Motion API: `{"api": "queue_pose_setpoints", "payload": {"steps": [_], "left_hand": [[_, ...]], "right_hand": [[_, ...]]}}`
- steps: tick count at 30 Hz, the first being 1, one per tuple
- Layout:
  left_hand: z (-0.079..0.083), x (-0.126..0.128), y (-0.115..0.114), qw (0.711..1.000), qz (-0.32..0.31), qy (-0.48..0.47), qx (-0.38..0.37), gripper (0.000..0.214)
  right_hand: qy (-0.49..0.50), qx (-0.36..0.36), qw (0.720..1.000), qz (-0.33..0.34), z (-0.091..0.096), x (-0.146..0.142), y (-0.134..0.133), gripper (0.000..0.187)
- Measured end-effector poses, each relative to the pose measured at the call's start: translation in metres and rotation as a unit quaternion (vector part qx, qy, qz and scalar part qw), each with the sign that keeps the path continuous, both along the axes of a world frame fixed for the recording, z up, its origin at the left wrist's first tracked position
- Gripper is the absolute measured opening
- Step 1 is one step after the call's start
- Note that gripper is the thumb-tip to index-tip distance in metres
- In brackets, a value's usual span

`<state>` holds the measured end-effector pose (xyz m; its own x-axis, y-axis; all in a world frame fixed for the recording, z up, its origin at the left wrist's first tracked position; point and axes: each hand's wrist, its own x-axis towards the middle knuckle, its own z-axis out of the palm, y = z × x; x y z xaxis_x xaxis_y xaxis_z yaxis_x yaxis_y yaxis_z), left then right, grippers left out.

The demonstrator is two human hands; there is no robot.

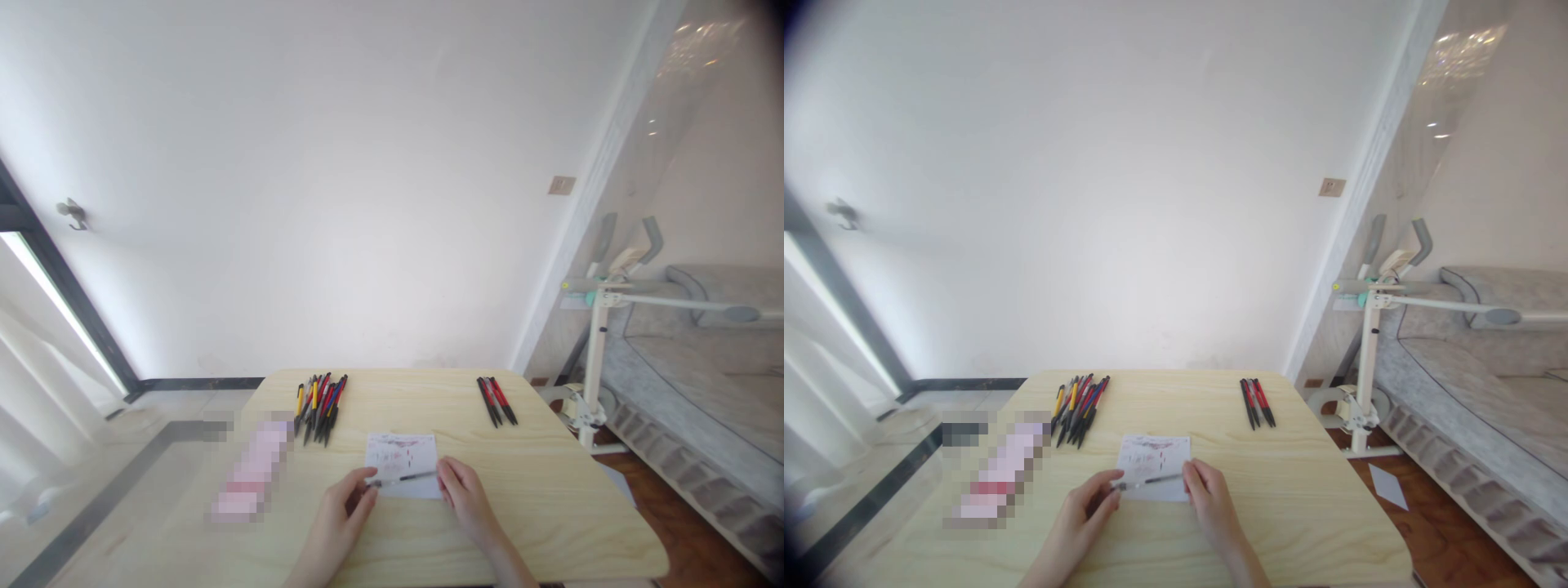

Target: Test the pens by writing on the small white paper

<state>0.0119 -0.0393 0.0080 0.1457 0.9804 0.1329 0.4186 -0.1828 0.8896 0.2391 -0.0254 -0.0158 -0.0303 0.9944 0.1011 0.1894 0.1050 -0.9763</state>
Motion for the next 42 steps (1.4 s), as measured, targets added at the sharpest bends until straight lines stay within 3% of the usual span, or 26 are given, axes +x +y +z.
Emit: {"api": "queue_pose_setpoints", "payload": {"steps": [9, 22, 42], "left_hand": [[-0.005, -0.001, 0.002, 0.998, 0.036, -0.058, -0.003, 0.029], [-0.006, -0.001, 0.005, 0.995, 0.089, -0.046, -0.008, 0.032], [-0.007, -0.002, 0.008, 0.990, 0.111, -0.084, -0.037, 0.037]], "right_hand": [[0.018, -0.003, 1.000, -0.005, 0.003, -0.001, 0.002, 0.038], [0.025, 0.009, 1.000, 0.011, 0.007, 0.000, 0.000, 0.037], [-0.014, 0.021, 1.000, 0.017, 0.013, 0.000, -0.002, 0.033]]}}
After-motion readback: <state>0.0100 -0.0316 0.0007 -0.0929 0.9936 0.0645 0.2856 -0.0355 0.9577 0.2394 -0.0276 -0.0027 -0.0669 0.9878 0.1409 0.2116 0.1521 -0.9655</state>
